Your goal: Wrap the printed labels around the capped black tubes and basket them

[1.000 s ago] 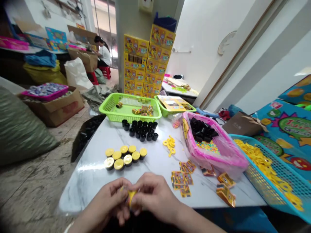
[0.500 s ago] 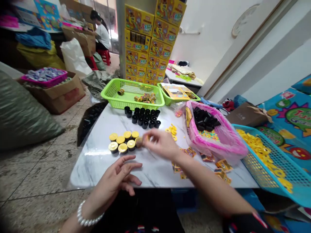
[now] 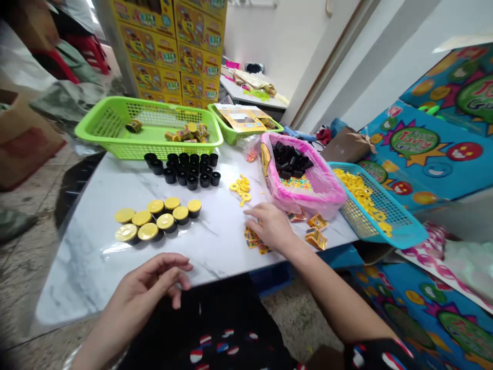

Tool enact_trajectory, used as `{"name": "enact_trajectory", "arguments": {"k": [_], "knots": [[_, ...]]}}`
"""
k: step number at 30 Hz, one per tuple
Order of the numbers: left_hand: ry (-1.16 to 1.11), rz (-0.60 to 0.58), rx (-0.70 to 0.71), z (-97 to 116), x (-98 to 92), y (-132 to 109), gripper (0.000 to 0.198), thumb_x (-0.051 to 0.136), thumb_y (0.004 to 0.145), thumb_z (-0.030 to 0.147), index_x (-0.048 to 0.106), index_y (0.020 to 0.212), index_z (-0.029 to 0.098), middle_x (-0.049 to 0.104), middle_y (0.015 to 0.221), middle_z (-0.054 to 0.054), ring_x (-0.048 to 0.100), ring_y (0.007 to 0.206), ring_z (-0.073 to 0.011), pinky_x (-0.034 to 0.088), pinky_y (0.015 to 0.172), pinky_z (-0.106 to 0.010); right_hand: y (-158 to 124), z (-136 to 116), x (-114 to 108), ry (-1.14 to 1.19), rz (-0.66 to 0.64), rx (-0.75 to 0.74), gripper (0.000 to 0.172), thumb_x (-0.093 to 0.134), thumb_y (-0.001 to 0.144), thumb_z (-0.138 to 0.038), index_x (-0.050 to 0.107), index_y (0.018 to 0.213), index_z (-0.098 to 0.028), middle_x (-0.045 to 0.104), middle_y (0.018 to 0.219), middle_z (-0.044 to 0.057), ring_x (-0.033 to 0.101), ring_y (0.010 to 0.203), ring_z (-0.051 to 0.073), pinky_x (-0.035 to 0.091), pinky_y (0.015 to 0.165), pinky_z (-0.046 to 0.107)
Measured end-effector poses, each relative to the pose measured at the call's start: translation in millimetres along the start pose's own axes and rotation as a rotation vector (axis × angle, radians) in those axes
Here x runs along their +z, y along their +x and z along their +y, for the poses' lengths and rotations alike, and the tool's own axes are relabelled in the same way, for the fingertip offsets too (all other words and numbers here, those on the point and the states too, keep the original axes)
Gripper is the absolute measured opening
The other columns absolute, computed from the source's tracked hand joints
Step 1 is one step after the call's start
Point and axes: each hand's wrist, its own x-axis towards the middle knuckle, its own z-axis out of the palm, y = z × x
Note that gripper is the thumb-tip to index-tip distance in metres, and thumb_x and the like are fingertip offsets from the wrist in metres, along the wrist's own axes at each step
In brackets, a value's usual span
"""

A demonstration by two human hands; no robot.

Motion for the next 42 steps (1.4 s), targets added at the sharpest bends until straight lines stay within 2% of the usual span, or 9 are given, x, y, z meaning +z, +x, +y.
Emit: {"name": "enact_trajectory", "arguments": {"k": [4, 8, 14, 18, 24, 31, 34, 36, 42], "knots": [[0.024, -0.003, -0.034, 4.9, 3.9, 6.5, 0.032, 0.068, 0.084, 0.045, 0.068, 0.097, 0.016, 0.071, 0.076, -0.005, 0.057, 0.053, -0.012, 0.045, 0.055, -0.025, -28.1, 17.4, 13.1, 0.006, 0.01, 0.057, 0.005, 0.068, 0.085, -0.02, 0.072, 0.086, -0.019, 0.067, 0.093, 0.008, 0.062, 0.091, 0.024, 0.049, 0.084, 0.04], [0.128, 0.047, -0.016, 9.4, 12.2, 2.9, 0.034, 0.071, 0.082, 0.047, 0.07, 0.096, 0.016, 0.07, 0.073, -0.004, 0.055, 0.055, -0.0118, 0.044, 0.057, -0.024, -15.8, 14.6, 9.8, 0.035, -0.011, 0.055, 0.01, 0.07, 0.082, -0.015, 0.064, 0.074, -0.019, 0.061, 0.08, 0.004, 0.058, 0.08, 0.02, 0.046, 0.074, 0.033], [0.121, 0.068, -0.029, 6.6, 20.7, -11.9, 0.032, 0.07, 0.082, 0.046, 0.071, 0.094, 0.016, 0.07, 0.071, -0.003, 0.054, 0.056, -0.0113, 0.044, 0.056, -0.023, -5.0, 5.7, 1.2, 0.082, 0.039, 0.059, 0.013, 0.069, 0.083, -0.018, 0.064, 0.071, -0.019, 0.064, 0.08, 0.005, 0.058, 0.082, 0.022, 0.044, 0.077, 0.035], [0.064, 0.076, -0.044, 4.5, 29.5, -15.6, 0.032, 0.07, 0.083, 0.046, 0.071, 0.091, 0.015, 0.068, 0.068, -0.003, 0.053, 0.05, -0.0095, 0.042, 0.049, -0.021, -7.8, -22.7, 4.2, 0.198, 0.106, 0.043, 0.014, 0.064, 0.088, -0.023, 0.063, 0.075, -0.019, 0.066, 0.083, 0.005, 0.061, 0.083, 0.02, 0.045, 0.08, 0.033], [0.015, 0.154, 0.025, 4.8, 37.0, -14.3, 0.031, 0.067, 0.086, 0.044, 0.073, 0.087, 0.013, 0.068, 0.064, -0.003, 0.054, 0.044, -0.0086, 0.044, 0.043, -0.019, -8.9, -85.2, 37.0, 0.373, 0.146, 0.214, 0.015, 0.061, 0.091, -0.031, 0.061, 0.08, -0.02, 0.064, 0.066, -0.002, 0.055, 0.055, 0.013, 0.042, 0.058, 0.026], [-0.054, 0.218, -0.001, -7.9, 25.8, -8.3, 0.032, 0.073, 0.081, 0.043, 0.073, 0.089, 0.012, 0.075, 0.087, -0.011, 0.062, 0.052, -0.0118, 0.045, 0.039, -0.019, -2.6, -76.1, 65.1, 0.137, 0.179, 0.146, 0.019, 0.061, 0.091, -0.025, 0.071, 0.076, -0.019, 0.072, 0.087, 0.009, 0.066, 0.087, 0.023, 0.048, 0.082, 0.035], [-0.081, 0.215, 0.016, -8.0, 27.7, -8.0, 0.031, 0.072, 0.081, 0.043, 0.072, 0.089, 0.013, 0.074, 0.082, -0.009, 0.062, 0.051, -0.0117, 0.045, 0.039, -0.019, -7.9, -77.5, 56.4, 0.275, 0.289, 0.127, 0.015, 0.063, 0.09, -0.024, 0.074, 0.08, -0.019, 0.073, 0.095, 0.009, 0.067, 0.088, 0.021, 0.05, 0.084, 0.034], [-0.097, 0.225, 0.046, -5.3, 31.6, -8.4, 0.029, 0.072, 0.082, 0.042, 0.072, 0.089, 0.014, 0.073, 0.075, -0.007, 0.061, 0.049, -0.0112, 0.044, 0.039, -0.018, -14.0, -87.6, 48.3, 0.443, 0.328, 0.16, 0.012, 0.065, 0.088, -0.024, 0.073, 0.08, -0.019, 0.073, 0.092, 0.007, 0.066, 0.079, 0.018, 0.051, 0.075, 0.031], [-0.073, 0.308, 0.129, -1.1, 38.4, -11.9, 0.025, 0.074, 0.081, 0.036, 0.07, 0.093, 0.014, 0.067, 0.055, 0.0, 0.052, 0.038, -0.0078, 0.04, 0.04, -0.017, -29.4, -124.3, 43.2, 0.974, 0.215, 0.342, 0.011, 0.068, 0.087, -0.029, 0.063, 0.084, -0.02, 0.065, 0.071, -0.002, 0.06, 0.063, 0.012, 0.048, 0.06, 0.024]]}}
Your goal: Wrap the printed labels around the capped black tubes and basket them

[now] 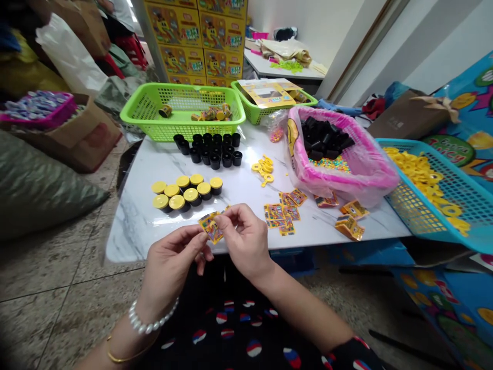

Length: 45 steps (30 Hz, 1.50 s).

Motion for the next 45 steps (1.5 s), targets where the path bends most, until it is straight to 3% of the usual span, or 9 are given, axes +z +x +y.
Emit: {"name": "enact_trajectory", "arguments": {"k": [3, 5, 8, 11, 20, 26, 33, 36, 45], "knots": [[0.056, 0.056, 0.022, -2.3, -5.8, -0.8, 0.021, 0.073, 0.081, 0.035, 0.07, 0.086, 0.014, 0.064, 0.052, 0.001, 0.048, 0.039, -0.0062, 0.037, 0.04, -0.015, -4.9, 1.4, 5.8, 0.198, -0.156, 0.151, 0.017, 0.071, 0.084, -0.03, 0.064, 0.094, -0.02, 0.069, 0.077, -0.002, 0.061, 0.064, 0.011, 0.048, 0.059, 0.023], [0.101, 0.069, 0.028, -4.0, -10.6, -1.7, 0.021, 0.072, 0.083, 0.035, 0.071, 0.081, 0.014, 0.06, 0.048, 0.002, 0.046, 0.04, -0.0055, 0.035, 0.04, -0.014, -5.9, 3.2, 6.2, 0.227, -0.246, 0.227, 0.017, 0.073, 0.081, -0.031, 0.066, 0.09, -0.018, 0.069, 0.076, -0.001, 0.059, 0.062, 0.011, 0.047, 0.057, 0.023], [0.097, 0.105, 0.056, -5.2, -15.1, -6.4, 0.021, 0.07, 0.084, 0.036, 0.07, 0.083, 0.016, 0.057, 0.048, 0.004, 0.045, 0.042, -0.0056, 0.035, 0.04, -0.014, -6.9, 4.9, 5.6, 0.162, -0.248, 0.271, 0.022, 0.076, 0.079, -0.033, 0.066, 0.071, -0.016, 0.06, 0.059, -0.003, 0.05, 0.052, 0.008, 0.04, 0.05, 0.022], [0.046, 0.169, 0.086, -5.0, -15.6, -15.5, 0.019, 0.069, 0.086, 0.037, 0.068, 0.089, 0.018, 0.054, 0.048, 0.006, 0.043, 0.04, -0.0052, 0.033, 0.038, -0.013, -8.8, 4.3, 8.1, 0.168, -0.207, 0.288, 0.027, 0.077, 0.079, -0.035, 0.064, 0.065, -0.016, 0.06, 0.053, -0.004, 0.048, 0.047, 0.007, 0.037, 0.046, 0.021], [-0.034, 0.23, 0.101, -7.1, -18.4, -25.9, 0.02, 0.07, 0.086, 0.037, 0.069, 0.09, 0.018, 0.053, 0.046, 0.006, 0.042, 0.037, -0.0055, 0.03, 0.035, -0.014, -14.9, 1.5, 18.9, 0.167, -0.12, 0.201, 0.017, 0.078, 0.077, -0.029, 0.069, 0.067, -0.019, 0.064, 0.056, -0.004, 0.052, 0.049, 0.008, 0.042, 0.049, 0.02], [-0.081, 0.178, 0.112, -12.0, -21.3, -19.4, 0.014, 0.074, 0.083, 0.031, 0.075, 0.089, 0.019, 0.057, 0.056, 0.004, 0.045, 0.044, -0.0038, 0.036, 0.042, -0.014, -18.1, 7.7, 19.6, 0.063, -0.189, 0.067, 0.003, 0.076, 0.08, -0.025, 0.075, 0.081, -0.022, 0.072, 0.075, -0.001, 0.061, 0.066, 0.012, 0.048, 0.063, 0.024], [0.089, 0.232, 0.268, -11.8, -25.2, -19.6, 0.012, 0.073, 0.084, 0.023, 0.078, 0.094, 0.023, 0.064, 0.081, -0.001, 0.052, 0.054, -0.0055, 0.043, 0.048, -0.017, -18.6, 11.9, 21.2, -0.053, -0.186, 0.053, 0.015, 0.073, 0.084, -0.031, 0.073, 0.077, -0.018, 0.068, 0.069, 0.0, 0.058, 0.061, 0.014, 0.045, 0.059, 0.027], [0.096, 0.265, 0.221, -11.6, -25.0, -21.6, 0.012, 0.072, 0.084, 0.024, 0.076, 0.096, 0.022, 0.065, 0.079, -0.001, 0.053, 0.055, -0.0065, 0.045, 0.05, -0.018, -17.4, 11.9, 21.6, -0.085, -0.194, 0.063, 0.022, 0.07, 0.086, -0.036, 0.071, 0.074, -0.018, 0.063, 0.064, 0.0, 0.053, 0.058, 0.013, 0.042, 0.056, 0.027], [0.055, 0.267, 0.174, -9.2, -24.4, -19.9, 0.008, 0.073, 0.082, 0.026, 0.073, 0.086, 0.019, 0.06, 0.066, 0.003, 0.049, 0.05, -0.0065, 0.042, 0.046, -0.017, -19.9, 14.3, 21.8, -0.139, -0.233, 0.0, 0.022, 0.068, 0.088, -0.035, 0.068, 0.073, -0.018, 0.061, 0.065, 0.0, 0.051, 0.06, 0.014, 0.041, 0.057, 0.028]]}}
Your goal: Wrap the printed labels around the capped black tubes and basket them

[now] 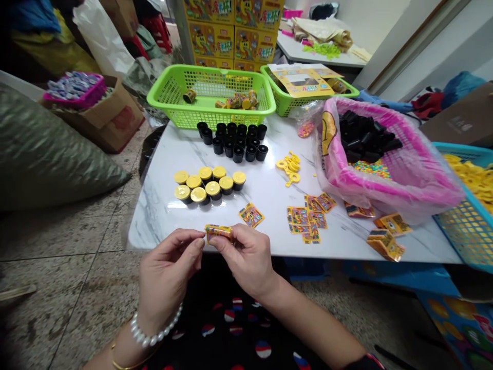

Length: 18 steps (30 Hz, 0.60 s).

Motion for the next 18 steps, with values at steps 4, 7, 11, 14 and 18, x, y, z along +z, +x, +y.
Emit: {"name": "enact_trajectory", "arguments": {"k": [4, 7, 11, 14, 18], "knots": [[-0.041, 0.012, -0.028, -3.0, -1.3, 1.7, 0.01, 0.075, 0.081, 0.025, 0.072, 0.088, 0.019, 0.06, 0.067, 0.003, 0.046, 0.05, -0.0056, 0.038, 0.045, -0.015, 0.0, -1.6, -0.2, -0.022, -0.017, -0.028, 0.021, 0.068, 0.088, -0.034, 0.069, 0.076, -0.018, 0.06, 0.065, 0.0, 0.05, 0.059, 0.013, 0.039, 0.056, 0.028], [-0.003, -0.011, 0.021, -3.2, -1.9, 3.4, 0.006, 0.075, 0.08, 0.023, 0.072, 0.081, 0.018, 0.063, 0.074, 0.001, 0.049, 0.055, -0.0064, 0.041, 0.048, -0.016, 0.7, -2.2, -0.1, -0.033, -0.028, -0.051, 0.022, 0.068, 0.088, -0.034, 0.069, 0.074, -0.018, 0.059, 0.063, 0.0, 0.049, 0.057, 0.013, 0.039, 0.055, 0.027], [0.01, -0.064, 0.052, -2.2, -3.3, 5.9, 0.006, 0.077, 0.078, 0.022, 0.072, 0.078, 0.019, 0.064, 0.075, 0.0, 0.058, 0.068, -0.0109, 0.049, 0.061, -0.019, 2.3, -2.9, 0.0, -0.077, -0.052, -0.109, 0.021, 0.066, 0.09, -0.03, 0.067, 0.072, -0.018, 0.06, 0.063, 0.0, 0.051, 0.056, 0.013, 0.04, 0.055, 0.027], [-0.012, -0.08, 0.045, -1.9, -5.0, 7.0, 0.008, 0.077, 0.078, 0.023, 0.076, 0.085, 0.019, 0.067, 0.083, -0.003, 0.063, 0.079, -0.0144, 0.053, 0.07, -0.022, 4.4, -4.2, 1.4, -0.105, -0.082, -0.181, 0.015, 0.065, 0.09, -0.027, 0.068, 0.077, -0.019, 0.064, 0.067, 0.001, 0.055, 0.058, 0.013, 0.042, 0.057, 0.026], [-0.018, 0.005, 0.062, -3.4, -7.7, 6.6, 0.015, 0.079, 0.076, 0.023, 0.076, 0.09, 0.021, 0.067, 0.085, -0.002, 0.061, 0.078, -0.0128, 0.052, 0.068, -0.02, 8.3, -8.0, 6.4, -0.131, -0.116, -0.223, 0.011, 0.064, 0.089, -0.022, 0.069, 0.08, -0.02, 0.068, 0.071, 0.002, 0.059, 0.063, 0.014, 0.045, 0.061, 0.027]]}}
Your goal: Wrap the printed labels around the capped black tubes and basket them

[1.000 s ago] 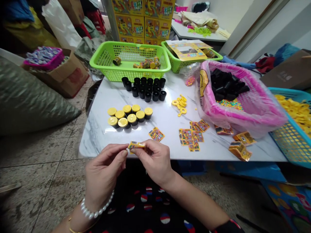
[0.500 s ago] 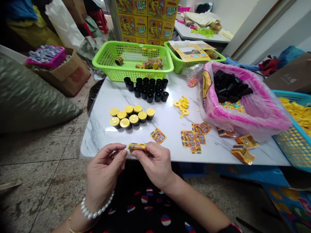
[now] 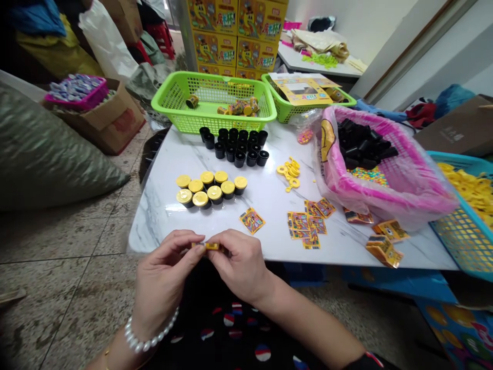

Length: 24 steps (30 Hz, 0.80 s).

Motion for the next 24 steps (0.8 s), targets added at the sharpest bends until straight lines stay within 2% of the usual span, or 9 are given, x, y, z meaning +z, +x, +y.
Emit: {"name": "enact_trajectory", "arguments": {"k": [2, 4, 9, 14, 19, 24], "knots": [[-0.053, 0.114, -0.016, -1.5, -2.2, -0.9, 0.028, 0.082, 0.073, 0.023, 0.072, 0.099, 0.023, 0.065, 0.086, 0.001, 0.059, 0.074, -0.011, 0.052, 0.067, -0.019, 2.5, -2.4, 1.9, -0.028, 0.037, 0.05, 0.016, 0.064, 0.089, -0.026, 0.067, 0.074, -0.02, 0.063, 0.064, 0.0, 0.054, 0.057, 0.013, 0.042, 0.057, 0.027], [-0.064, 0.177, -0.016, -2.6, -4.8, -2.1, 0.031, 0.083, 0.073, 0.023, 0.068, 0.101, 0.024, 0.064, 0.087, 0.002, 0.059, 0.074, -0.0104, 0.051, 0.067, -0.018, 4.4, -4.6, 3.1, -0.033, 0.079, 0.104, 0.022, 0.066, 0.089, -0.03, 0.065, 0.07, -0.02, 0.059, 0.06, -0.001, 0.05, 0.054, 0.013, 0.039, 0.054, 0.027], [0.051, 0.045, 0.09, -0.5, -7.9, -5.6, 0.008, 0.076, 0.08, 0.019, 0.072, 0.086, 0.021, 0.066, 0.085, 0.0, 0.061, 0.079, -0.0126, 0.051, 0.07, -0.02, 4.5, -4.7, 5.2, -0.02, 0.035, 0.071, 0.023, 0.066, 0.089, -0.03, 0.064, 0.069, -0.019, 0.06, 0.063, 0.0, 0.052, 0.056, 0.013, 0.039, 0.055, 0.027], [0.09, 0.08, 0.134, 0.9, -7.1, -7.6, 0.006, 0.075, 0.08, 0.017, 0.073, 0.084, 0.021, 0.067, 0.084, -0.001, 0.062, 0.078, -0.0136, 0.052, 0.07, -0.022, 2.8, -4.1, 6.9, -0.089, 0.067, 0.031, 0.029, 0.065, 0.089, -0.029, 0.058, 0.062, -0.019, 0.055, 0.058, -0.002, 0.049, 0.053, 0.012, 0.038, 0.053, 0.026], [-0.03, 0.13, -0.032, -2.8, -7.8, -6.7, 0.019, 0.08, 0.075, 0.024, 0.069, 0.09, 0.019, 0.067, 0.08, -0.001, 0.061, 0.071, -0.0138, 0.053, 0.066, -0.024, 1.8, -5.2, 7.3, -0.057, 0.047, 0.007, 0.022, 0.064, 0.09, -0.027, 0.063, 0.069, -0.019, 0.059, 0.061, 0.0, 0.051, 0.055, 0.012, 0.039, 0.053, 0.026], [0.072, 0.071, 0.1, -2.5, -7.9, -9.3, 0.006, 0.076, 0.078, 0.019, 0.07, 0.079, 0.02, 0.064, 0.08, 0.0, 0.059, 0.075, -0.013, 0.05, 0.066, -0.021, -1.7, -1.8, 10.1, -0.033, 0.016, -0.024, 0.011, 0.062, 0.091, -0.024, 0.068, 0.082, -0.019, 0.069, 0.073, 0.003, 0.06, 0.062, 0.014, 0.046, 0.06, 0.027]]}}
